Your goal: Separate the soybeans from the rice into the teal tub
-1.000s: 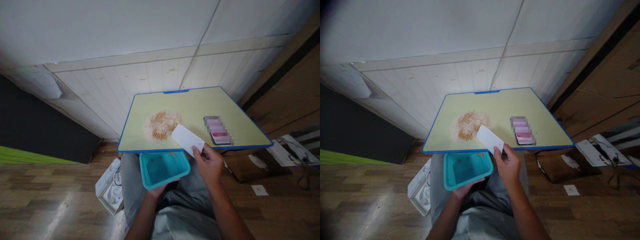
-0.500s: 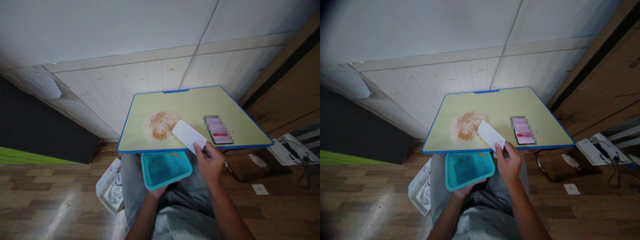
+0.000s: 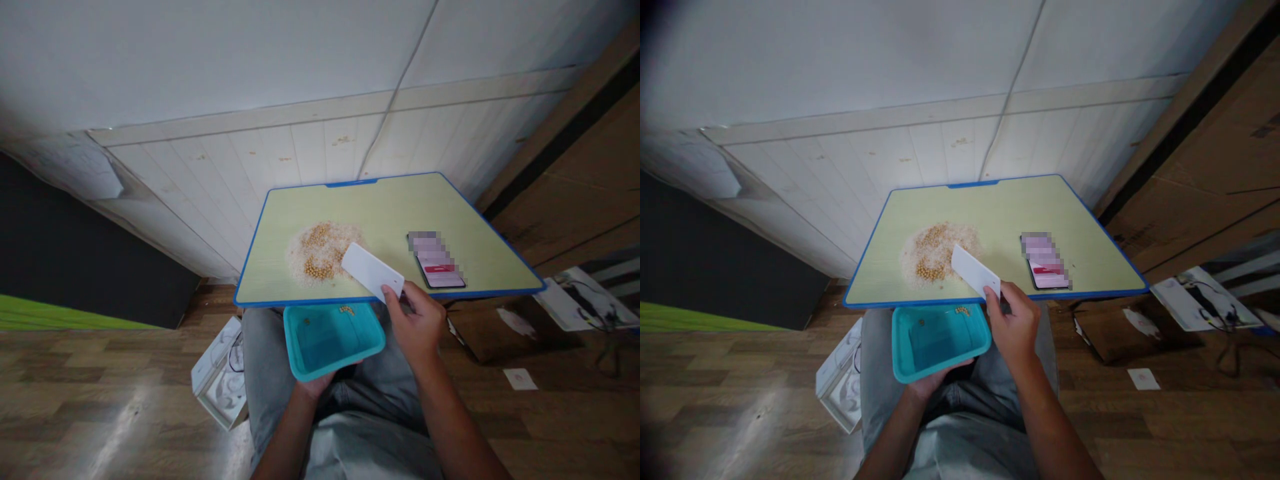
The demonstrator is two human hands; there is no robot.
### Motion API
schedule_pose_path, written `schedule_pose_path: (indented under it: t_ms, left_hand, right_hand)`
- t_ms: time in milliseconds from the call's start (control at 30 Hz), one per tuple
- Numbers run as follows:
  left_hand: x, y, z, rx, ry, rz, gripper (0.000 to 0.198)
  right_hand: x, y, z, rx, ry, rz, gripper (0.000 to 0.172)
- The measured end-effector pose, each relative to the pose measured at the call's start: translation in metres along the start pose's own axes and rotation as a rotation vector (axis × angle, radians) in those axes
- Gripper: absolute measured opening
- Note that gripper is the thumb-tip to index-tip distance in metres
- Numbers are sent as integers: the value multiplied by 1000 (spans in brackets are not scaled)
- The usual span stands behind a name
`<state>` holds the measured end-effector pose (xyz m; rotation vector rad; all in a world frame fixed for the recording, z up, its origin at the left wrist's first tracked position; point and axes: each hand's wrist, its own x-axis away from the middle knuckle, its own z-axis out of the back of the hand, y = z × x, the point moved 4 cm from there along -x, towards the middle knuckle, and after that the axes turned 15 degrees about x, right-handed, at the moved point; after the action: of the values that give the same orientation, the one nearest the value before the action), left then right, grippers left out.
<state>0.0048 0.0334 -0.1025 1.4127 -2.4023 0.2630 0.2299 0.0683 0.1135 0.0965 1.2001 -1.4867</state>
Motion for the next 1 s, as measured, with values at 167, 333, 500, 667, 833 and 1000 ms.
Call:
schedule_pose_path:
  t_ms: [167,333,500,667,833,1000]
  left_hand:
    - [5,1,-7,8,92,-31,66]
    - [8,3,-11,25,26,29,68]
    - [7,2,-10,-9,52,28,69]
    - [8,-1,-17,16,157,-44,81]
    - [9,-2,-26,61,212,-38,78]
    - [8,-3,-25,25,214,-43,77]
  right_hand:
    - [-1,-1,-2,-17,-36,29,16]
    - [-2,-2,-1,-20,-26,25,17]
    - [-4,-5,0,-45,-45,37,19]
    - [-4,-5,0,-34,-79,10,22]
    - [-3,-4,-1,-55,-95,1,22]
    - [-4,-5,-2,-62,-116,29,20]
